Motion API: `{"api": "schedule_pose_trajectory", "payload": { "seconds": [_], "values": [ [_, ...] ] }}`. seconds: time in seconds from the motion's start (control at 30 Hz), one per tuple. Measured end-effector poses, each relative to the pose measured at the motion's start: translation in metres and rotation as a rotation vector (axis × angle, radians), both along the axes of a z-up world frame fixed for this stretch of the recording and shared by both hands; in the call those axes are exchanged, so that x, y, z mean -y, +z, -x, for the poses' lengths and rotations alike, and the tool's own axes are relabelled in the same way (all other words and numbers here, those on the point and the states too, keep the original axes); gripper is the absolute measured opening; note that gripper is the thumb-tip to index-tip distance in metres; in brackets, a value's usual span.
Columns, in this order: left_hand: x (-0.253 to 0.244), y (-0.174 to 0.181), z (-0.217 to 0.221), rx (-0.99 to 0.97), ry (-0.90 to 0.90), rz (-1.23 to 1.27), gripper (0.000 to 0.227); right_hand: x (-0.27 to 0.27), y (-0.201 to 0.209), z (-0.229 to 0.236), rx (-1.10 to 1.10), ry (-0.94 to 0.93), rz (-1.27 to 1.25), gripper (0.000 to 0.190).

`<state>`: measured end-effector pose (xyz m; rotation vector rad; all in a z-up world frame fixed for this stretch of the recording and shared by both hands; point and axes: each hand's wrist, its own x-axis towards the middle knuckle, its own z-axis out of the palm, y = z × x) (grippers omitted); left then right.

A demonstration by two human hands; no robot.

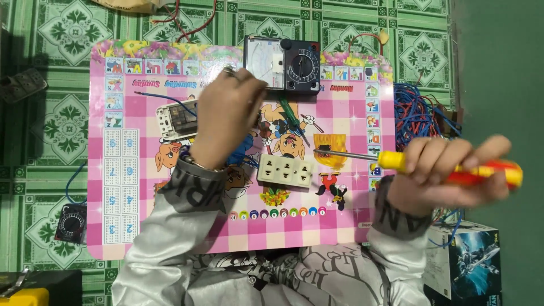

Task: The person uses a green screwdriver to tighten a blue wire into a white electrical switch. They then use a yellow screwdriver to tighten screws on a white electrical outlet. The person handles the switch, outlet, and wires throughout the process.

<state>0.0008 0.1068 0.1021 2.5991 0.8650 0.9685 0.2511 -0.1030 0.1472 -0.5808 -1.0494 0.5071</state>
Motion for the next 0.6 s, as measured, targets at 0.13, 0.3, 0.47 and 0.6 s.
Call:
{"api": "schedule_pose_trajectory", "payload": {
  "seconds": [0.13, 0.3, 0.47, 0.6],
  "values": [
    [0.011, -0.031, -0.013, -0.020, 0.040, -0.016, 0.008, -0.021, -0.086, -0.052, -0.808, 0.001, 0.077, 0.025],
    [0.069, -0.074, -0.049, -0.166, -0.225, 0.024, 0.012, -0.041, -0.174, -0.096, -0.969, 0.088, 0.321, 0.031],
    [0.068, -0.102, -0.047, -0.380, -0.156, 0.052, 0.023, -0.048, -0.198, -0.099, -0.917, -0.003, 0.421, 0.044],
    [0.065, -0.097, -0.050, -0.369, 0.031, 0.090, 0.024, -0.050, -0.192, -0.094, -0.853, -0.016, 0.457, 0.049]
  ]
}}
